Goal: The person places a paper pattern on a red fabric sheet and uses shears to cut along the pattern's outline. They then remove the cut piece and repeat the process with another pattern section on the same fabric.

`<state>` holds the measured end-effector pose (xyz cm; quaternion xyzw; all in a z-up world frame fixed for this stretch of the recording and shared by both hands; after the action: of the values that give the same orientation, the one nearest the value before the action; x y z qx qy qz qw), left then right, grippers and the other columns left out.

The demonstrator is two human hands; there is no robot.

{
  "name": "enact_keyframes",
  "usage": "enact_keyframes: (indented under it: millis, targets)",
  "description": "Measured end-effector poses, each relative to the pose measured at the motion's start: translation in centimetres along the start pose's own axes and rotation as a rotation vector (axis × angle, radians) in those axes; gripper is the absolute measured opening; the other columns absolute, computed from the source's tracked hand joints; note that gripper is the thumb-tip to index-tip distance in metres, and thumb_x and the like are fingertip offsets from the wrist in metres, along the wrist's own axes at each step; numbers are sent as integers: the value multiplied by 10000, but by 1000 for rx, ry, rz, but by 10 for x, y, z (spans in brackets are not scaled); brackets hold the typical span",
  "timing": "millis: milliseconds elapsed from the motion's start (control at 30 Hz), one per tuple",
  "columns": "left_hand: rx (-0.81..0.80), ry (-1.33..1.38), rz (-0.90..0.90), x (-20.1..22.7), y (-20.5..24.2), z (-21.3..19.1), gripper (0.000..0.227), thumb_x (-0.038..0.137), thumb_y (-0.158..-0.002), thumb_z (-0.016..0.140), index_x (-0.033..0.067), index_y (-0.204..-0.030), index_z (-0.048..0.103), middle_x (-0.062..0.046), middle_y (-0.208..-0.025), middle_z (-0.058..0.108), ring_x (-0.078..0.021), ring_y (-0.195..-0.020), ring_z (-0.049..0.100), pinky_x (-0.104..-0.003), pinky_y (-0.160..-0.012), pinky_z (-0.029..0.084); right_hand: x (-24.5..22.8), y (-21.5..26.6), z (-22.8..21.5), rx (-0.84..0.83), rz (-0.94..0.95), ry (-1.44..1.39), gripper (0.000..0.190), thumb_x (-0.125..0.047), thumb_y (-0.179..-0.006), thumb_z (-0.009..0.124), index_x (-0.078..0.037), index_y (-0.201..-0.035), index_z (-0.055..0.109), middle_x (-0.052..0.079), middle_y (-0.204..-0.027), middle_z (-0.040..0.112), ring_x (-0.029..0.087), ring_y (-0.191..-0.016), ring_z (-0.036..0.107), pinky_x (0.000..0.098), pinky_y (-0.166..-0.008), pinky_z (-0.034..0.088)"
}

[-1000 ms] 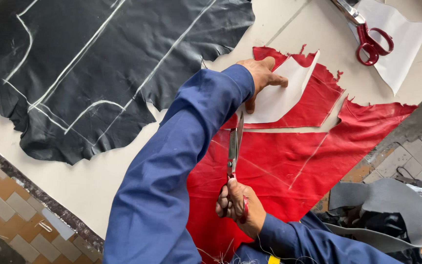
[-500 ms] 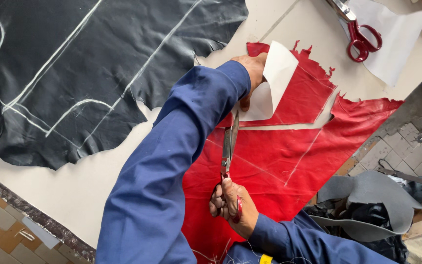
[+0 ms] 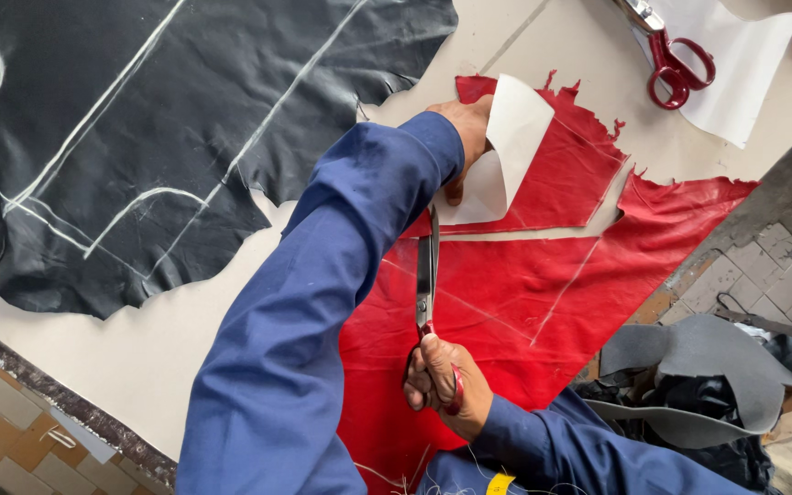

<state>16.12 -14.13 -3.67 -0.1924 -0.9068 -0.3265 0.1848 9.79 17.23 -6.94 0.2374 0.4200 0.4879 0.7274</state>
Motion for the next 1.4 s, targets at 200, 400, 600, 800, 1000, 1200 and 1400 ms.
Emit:
enact_keyframes:
  millis: [200,400,600,800,1000,1200,1400]
  targets:
    - [10,3,-26,-5,-4,4,1336,214,-358,1064,157,-1524,415,-53,-1402,554,-328,-1255,594,-411,-1063,482,-11,5,-22,21,-14,136,472,-515,-973,556,-108,-744,487,21,-578,461,168,-477,500,312,-478,454]
    - [10,-82,65,3,-3,4,1266,207,-349,1060,260,-1478,489,-55,-1486,413,-334,-1269,550,-430,-1031,477,-25,12,-43,28,52,228,507,-534,-964,571,-96,-725,487,25,-566,481,166,-458,516,305,-461,454]
    - [-15,-98,34,3,-1,2,1181,193,-379,1049,248,-1444,541,-41,-1477,432,-329,-1282,551,-431,-1038,483,-48,5,-53,-15,68,280,518,-570,-936,598,-108,-725,496,21,-574,506,164,-463,541,293,-453,434]
    - [11,34,-45,-4,-3,0,1259,148,-352,1049,159,-1444,422,-48,-1315,610,-323,-1215,612,-420,-1001,504,-68,-2,-65,4,71,432,525,-575,-904,633,-96,-720,519,20,-548,517,156,-457,560,293,-444,429]
    - [-19,43,-94,-8,-4,5,1275,176,-369,1056,146,-1442,369,-99,-1224,679,-344,-1185,636,-426,-995,513,-82,1,-77,92,91,552,459,-496,-856,728,-74,-752,581,25,-531,505,157,-430,530,314,-429,442]
    - [-30,25,-100,-9,-5,7,1287,179,-372,1050,142,-1461,364,-88,-1233,676,-346,-1189,638,-435,-1000,511,-91,-4,-75,2,69,589,520,-536,-883,692,-63,-707,567,26,-533,532,146,-440,561,306,-433,466]
    - [14,-40,-38,-1,-6,7,1277,165,-347,1049,195,-1468,438,-34,-1403,523,-325,-1224,593,-432,-1012,494,-100,2,-65,-55,126,636,528,-543,-870,686,-55,-694,588,37,-528,568,158,-447,603,304,-439,485]
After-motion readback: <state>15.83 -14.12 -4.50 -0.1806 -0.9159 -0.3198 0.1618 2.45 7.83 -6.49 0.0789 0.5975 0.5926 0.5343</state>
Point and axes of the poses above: each hand's wrist, its own y-axis away from the middle knuckle, its own z-axis out of the palm, x = y × z, the point moved 9 cm from there along -y, towards the middle knuckle
